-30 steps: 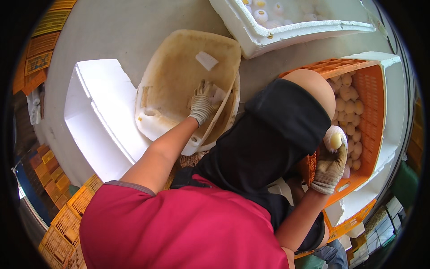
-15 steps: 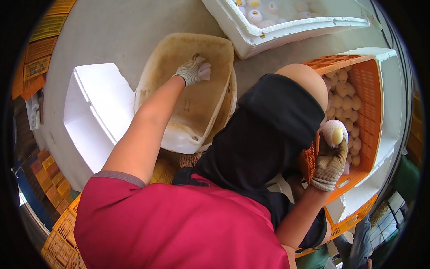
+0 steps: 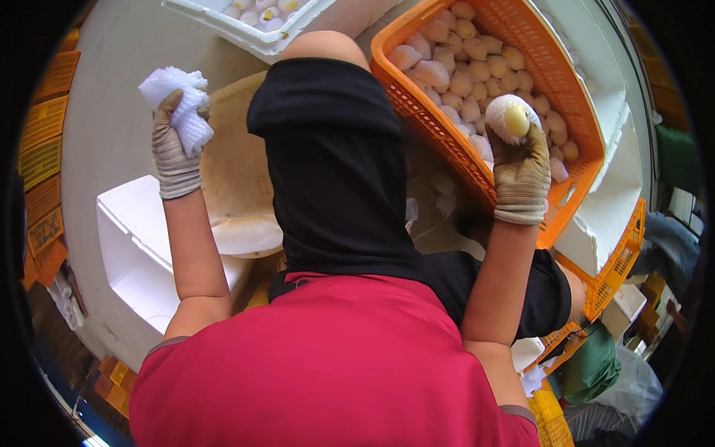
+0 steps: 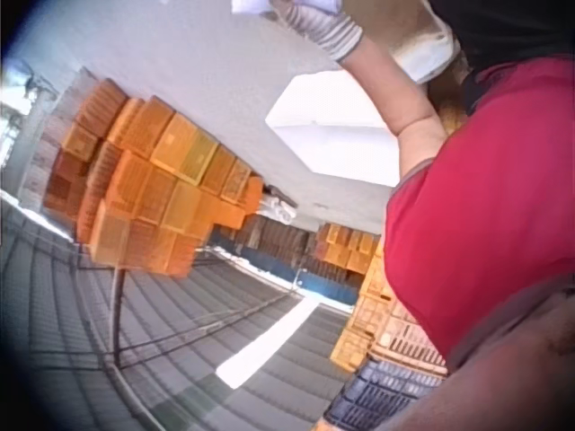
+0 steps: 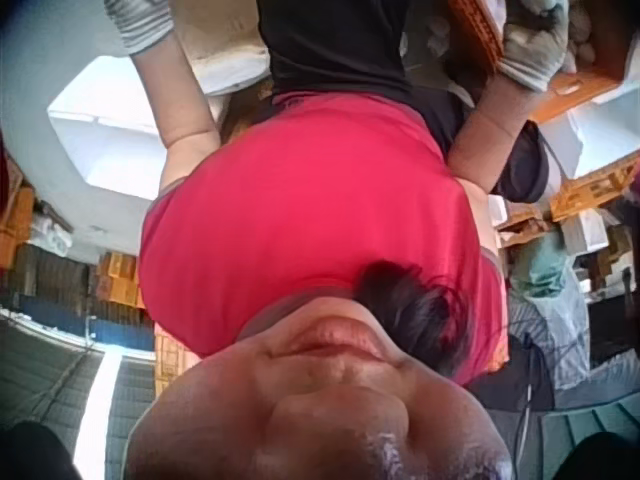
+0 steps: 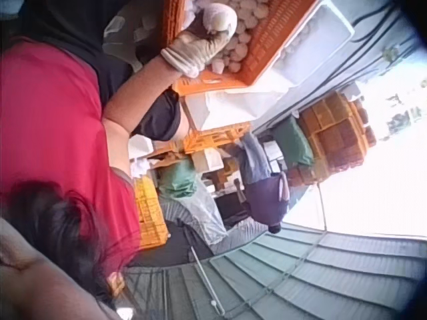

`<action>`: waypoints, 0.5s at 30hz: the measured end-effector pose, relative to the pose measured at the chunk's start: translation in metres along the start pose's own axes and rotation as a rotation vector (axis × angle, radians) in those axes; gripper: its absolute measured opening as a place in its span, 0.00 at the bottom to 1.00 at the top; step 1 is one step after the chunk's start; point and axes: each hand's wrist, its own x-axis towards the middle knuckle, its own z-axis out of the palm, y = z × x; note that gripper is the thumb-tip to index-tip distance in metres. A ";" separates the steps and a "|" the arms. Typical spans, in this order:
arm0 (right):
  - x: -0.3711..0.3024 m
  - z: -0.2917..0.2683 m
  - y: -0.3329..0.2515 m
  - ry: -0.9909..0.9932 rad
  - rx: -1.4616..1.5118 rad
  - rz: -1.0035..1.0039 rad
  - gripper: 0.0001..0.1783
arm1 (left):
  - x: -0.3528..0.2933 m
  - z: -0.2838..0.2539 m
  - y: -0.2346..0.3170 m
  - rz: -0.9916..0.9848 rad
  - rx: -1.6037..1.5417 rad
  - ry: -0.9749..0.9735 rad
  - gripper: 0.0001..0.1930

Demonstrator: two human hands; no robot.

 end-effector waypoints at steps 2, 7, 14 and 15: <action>0.000 -0.018 -0.010 -0.030 0.064 -0.016 0.22 | -0.020 0.058 0.017 0.010 -0.038 -0.256 0.24; -0.019 -0.057 -0.029 0.030 0.152 -0.125 0.22 | -0.102 0.193 -0.047 -0.216 0.593 -0.732 0.35; -0.041 -0.130 -0.037 0.096 0.322 -0.198 0.22 | -0.150 0.221 -0.173 -0.858 0.392 -0.583 0.26; -0.043 -0.137 -0.035 0.111 0.355 -0.192 0.22 | -0.147 0.217 -0.179 -0.882 0.346 -0.576 0.26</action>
